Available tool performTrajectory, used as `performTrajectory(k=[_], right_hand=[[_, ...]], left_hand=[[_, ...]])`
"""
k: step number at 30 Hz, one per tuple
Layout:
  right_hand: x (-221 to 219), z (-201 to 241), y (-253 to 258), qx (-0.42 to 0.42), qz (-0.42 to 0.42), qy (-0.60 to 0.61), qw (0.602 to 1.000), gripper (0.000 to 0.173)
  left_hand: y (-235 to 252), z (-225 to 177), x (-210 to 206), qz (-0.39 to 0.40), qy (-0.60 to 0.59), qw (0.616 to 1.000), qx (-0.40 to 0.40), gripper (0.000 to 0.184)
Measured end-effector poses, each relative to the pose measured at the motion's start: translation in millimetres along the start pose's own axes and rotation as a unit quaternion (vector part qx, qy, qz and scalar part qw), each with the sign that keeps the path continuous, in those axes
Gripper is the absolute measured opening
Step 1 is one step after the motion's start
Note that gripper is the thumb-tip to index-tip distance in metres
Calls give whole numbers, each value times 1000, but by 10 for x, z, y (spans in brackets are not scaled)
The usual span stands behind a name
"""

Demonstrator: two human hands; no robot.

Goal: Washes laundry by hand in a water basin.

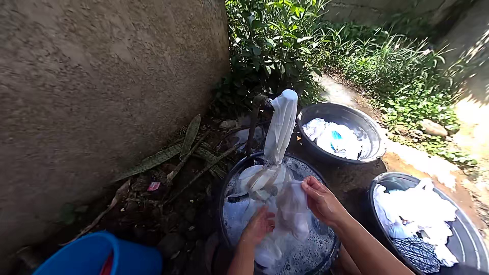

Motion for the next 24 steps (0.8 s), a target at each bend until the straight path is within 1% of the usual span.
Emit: performTrajectory(k=[2, 3, 4, 6, 7, 8, 10, 12, 13, 14, 15, 16, 17, 18, 19, 21, 22, 24], right_hand=[[58, -86, -22, 1, -6, -6, 1000, 10], [105, -95, -49, 4, -6, 1, 1000, 10], [146, -106, -81, 3, -3, 13, 1000, 11], [167, -172, -136, -2, 20, 29, 999, 9], [162, -203, -144, 4, 32, 29, 999, 7], [167, -196, -142, 16, 37, 22, 999, 6], [254, -43, -163, 60, 15, -26, 998, 6], [441, 204, -238, 102, -54, -134, 984, 5], [546, 286, -276, 110, -92, -188, 972, 6], [647, 305, -302, 108, -119, -231, 960, 9], [742, 264, -292, 101, -142, -259, 950, 11], [834, 166, -238, 90, -163, -275, 943, 14], [931, 7, -153, 68, -186, -277, 940, 16], [1029, -213, -57, 28, -206, -265, 942, 18], [1118, -474, 38, -28, -216, -256, 942, 19], [1152, -988, 184, -154, -197, -281, 927, 29], [1097, -1210, 234, -199, -170, -326, 908, 35], [937, -1555, 264, -255, -118, -421, 863, 44]], left_hand=[[72, -54, -79, 2, 89, 995, -42, 22], [97, -118, -86, -10, 138, 988, -61, 19], [108, -167, -102, -15, 182, 981, -61, 24], [110, -145, -229, 28, 207, 978, -15, 46], [129, -111, -315, 41, 211, 976, -19, 47], [157, -117, -382, 40, 214, 975, -46, 39], [116, -306, -405, 4, 176, 976, -127, 22], [-87, -656, -300, -76, 127, 966, -213, 16], [-206, -832, -246, -119, 130, 952, -251, 15], [-304, -976, -219, -158, 162, 932, -284, 16], [-350, -1084, -208, -198, 221, 906, -302, 18], [-344, -1156, -201, -233, 301, 878, -291, 19], [-285, -1184, -202, -249, 382, 851, -259, 26], [-154, -1150, -205, -238, 453, 830, -220, 35], [53, -1032, -195, -210, 504, 816, -189, 43], [487, -655, -185, -138, 572, 793, -156, 57], [645, -452, -177, -107, 601, 779, -144, 66], [795, -148, -115, -80, 623, 766, -139, 84]])
Point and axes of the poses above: each hand's wrist, its own y-axis towards the middle knuckle, its own x-axis out of the back of the hand, z = x × y, the point moved 6 cm from there along y, towards the middle knuckle, and after that the axes turned 8 degrees about y, right-handed, at the moved point
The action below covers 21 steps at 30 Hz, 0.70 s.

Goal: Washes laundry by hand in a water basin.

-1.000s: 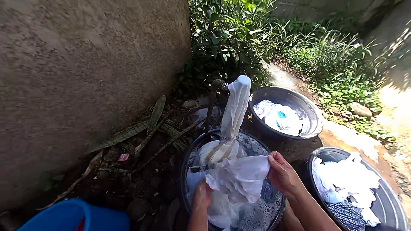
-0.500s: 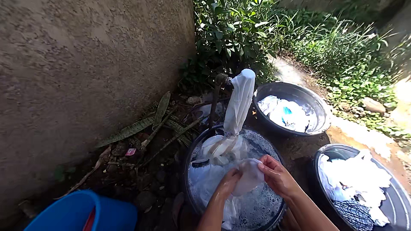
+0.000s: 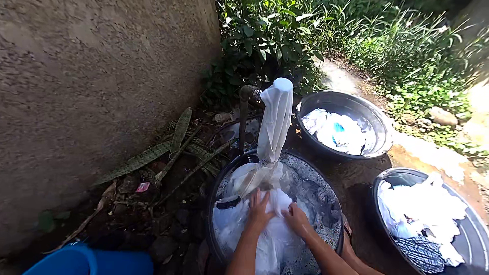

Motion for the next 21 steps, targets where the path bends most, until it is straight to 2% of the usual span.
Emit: performTrajectory(k=[3, 5, 7, 8, 9, 11, 12, 13, 15, 16, 17, 19, 20, 21], right_hand=[[-313, -256, 22, -38, 22, -83, 996, 52], [-422, -438, 58, -91, 65, -146, 983, 48], [-419, -492, 49, -105, 122, -227, 960, 53], [-383, -436, 24, -85, 161, -246, 952, 57], [-316, -340, 22, -43, 180, -229, 956, 52], [-8, -1, -73, 58, 122, -9, 991, 27], [217, 188, -190, 95, 67, 159, 980, 18], [416, 343, -310, 127, 18, 328, 936, 20], [603, 447, -473, 126, -42, 599, 790, 24], [582, 413, -469, 89, -63, 670, 734, 22], [491, 366, -419, 36, -69, 694, 715, 25], [142, 322, -294, -75, -29, 670, 738, 59], [-30, 382, -297, -88, -6, 637, 766, 57], [-196, 505, -327, -71, 2, 591, 803, 44]], left_hand=[[-15, 110, -245, 20, 18, 998, 50, 110], [-35, 88, -346, 62, 81, 991, 88, 112], [-159, 81, -432, 151, 108, 976, 116, 97], [-237, 72, -418, 196, 92, 969, 115, 82], [-299, 82, -364, 220, 57, 966, 121, 70], [-391, 130, -221, 205, -35, 966, 154, 52], [-394, 152, -204, 195, -44, 969, 142, 52], [-370, 102, -138, 174, -56, 977, 110, 57], [-338, -15, 36, 80, -146, 984, 66, 78], [-387, -77, 138, 12, -254, 966, 47, 82], [-473, -169, 217, -29, -386, 922, 23, 86], [-671, -501, 332, -70, -535, 840, -56, 84], [-767, -722, 356, -93, -541, 830, -103, 73], [-861, -952, 364, -135, -505, 836, -166, 61]])
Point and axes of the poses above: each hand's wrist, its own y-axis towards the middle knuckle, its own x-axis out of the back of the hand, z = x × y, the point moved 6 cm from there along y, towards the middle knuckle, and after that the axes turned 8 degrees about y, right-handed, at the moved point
